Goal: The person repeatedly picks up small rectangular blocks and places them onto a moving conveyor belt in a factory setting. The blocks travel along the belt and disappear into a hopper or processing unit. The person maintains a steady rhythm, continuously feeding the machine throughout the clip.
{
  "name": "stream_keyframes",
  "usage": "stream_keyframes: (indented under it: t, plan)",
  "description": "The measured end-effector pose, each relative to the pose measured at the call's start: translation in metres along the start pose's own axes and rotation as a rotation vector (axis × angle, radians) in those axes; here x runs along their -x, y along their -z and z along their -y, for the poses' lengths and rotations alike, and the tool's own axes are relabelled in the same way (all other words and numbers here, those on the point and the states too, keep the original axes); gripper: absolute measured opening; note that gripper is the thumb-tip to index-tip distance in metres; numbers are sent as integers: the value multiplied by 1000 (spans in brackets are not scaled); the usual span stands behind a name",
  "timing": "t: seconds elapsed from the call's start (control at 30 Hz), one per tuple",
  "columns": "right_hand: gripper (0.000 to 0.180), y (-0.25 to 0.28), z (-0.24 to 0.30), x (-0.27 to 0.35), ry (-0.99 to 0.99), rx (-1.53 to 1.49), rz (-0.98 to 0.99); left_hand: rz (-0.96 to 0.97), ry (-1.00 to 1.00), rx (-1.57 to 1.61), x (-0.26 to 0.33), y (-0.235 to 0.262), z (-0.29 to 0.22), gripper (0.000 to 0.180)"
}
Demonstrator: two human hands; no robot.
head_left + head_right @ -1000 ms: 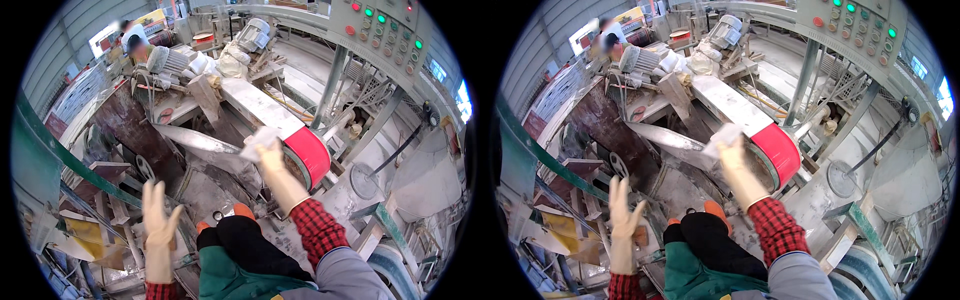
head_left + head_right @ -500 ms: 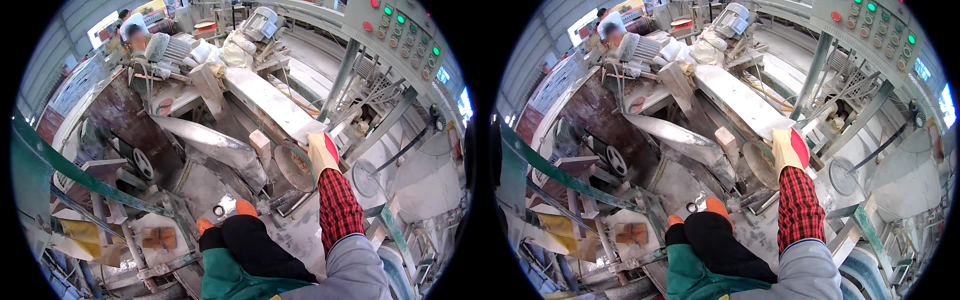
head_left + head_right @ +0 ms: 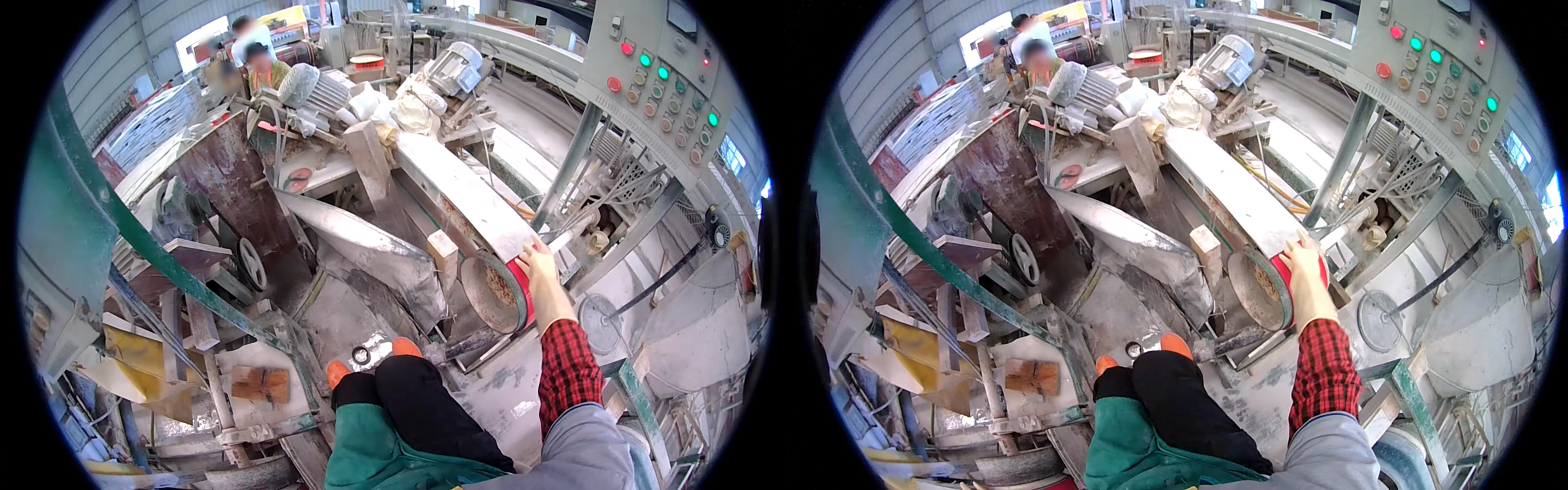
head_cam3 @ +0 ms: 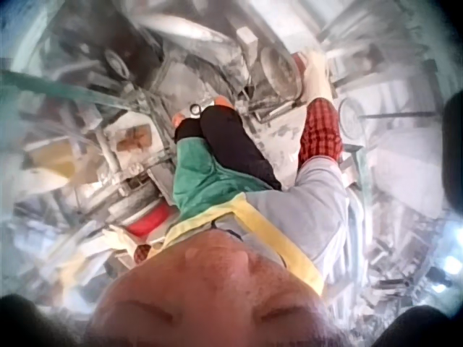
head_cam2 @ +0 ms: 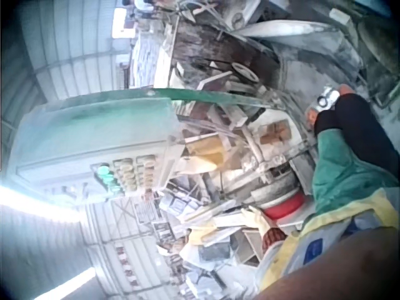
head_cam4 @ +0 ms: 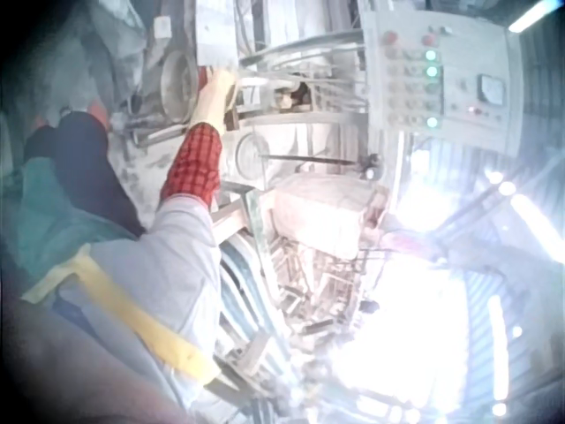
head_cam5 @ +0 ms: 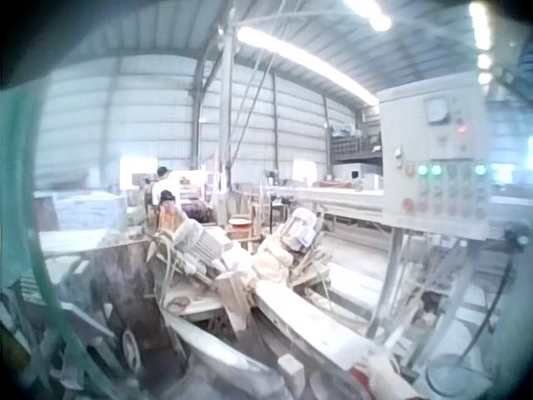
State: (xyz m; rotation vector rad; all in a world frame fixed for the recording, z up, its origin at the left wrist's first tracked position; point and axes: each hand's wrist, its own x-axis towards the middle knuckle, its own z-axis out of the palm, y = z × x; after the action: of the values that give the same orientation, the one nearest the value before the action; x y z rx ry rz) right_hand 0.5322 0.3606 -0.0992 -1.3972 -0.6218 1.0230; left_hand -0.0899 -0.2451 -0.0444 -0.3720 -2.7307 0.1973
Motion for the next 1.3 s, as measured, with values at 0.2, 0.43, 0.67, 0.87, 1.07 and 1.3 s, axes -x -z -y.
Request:
stream_keyframes:
  t: [0.2,0.43,0.67,0.87,1.07,1.3]
  plan:
    - [39,-111,-31,87,46,-132,515,-138,-195,-218,-14,15,-3,56]
    - [33,-216,-87,199,-429,-211,665,-374,-429,-553,-98,-109,130,49]
    - [33,-196,-137,174,-407,35,673,-26,14,-141,-44,-15,28,44]
    - [39,-200,-131,191,-324,229,906,-6,-16,-207,-41,4,13,47]
    - [42,-201,-126,204,-212,376,1028,27,14,-141,-38,5,15,47]
    - [43,-190,-129,192,-181,388,1025,78,-7,-211,-40,-10,13,49]
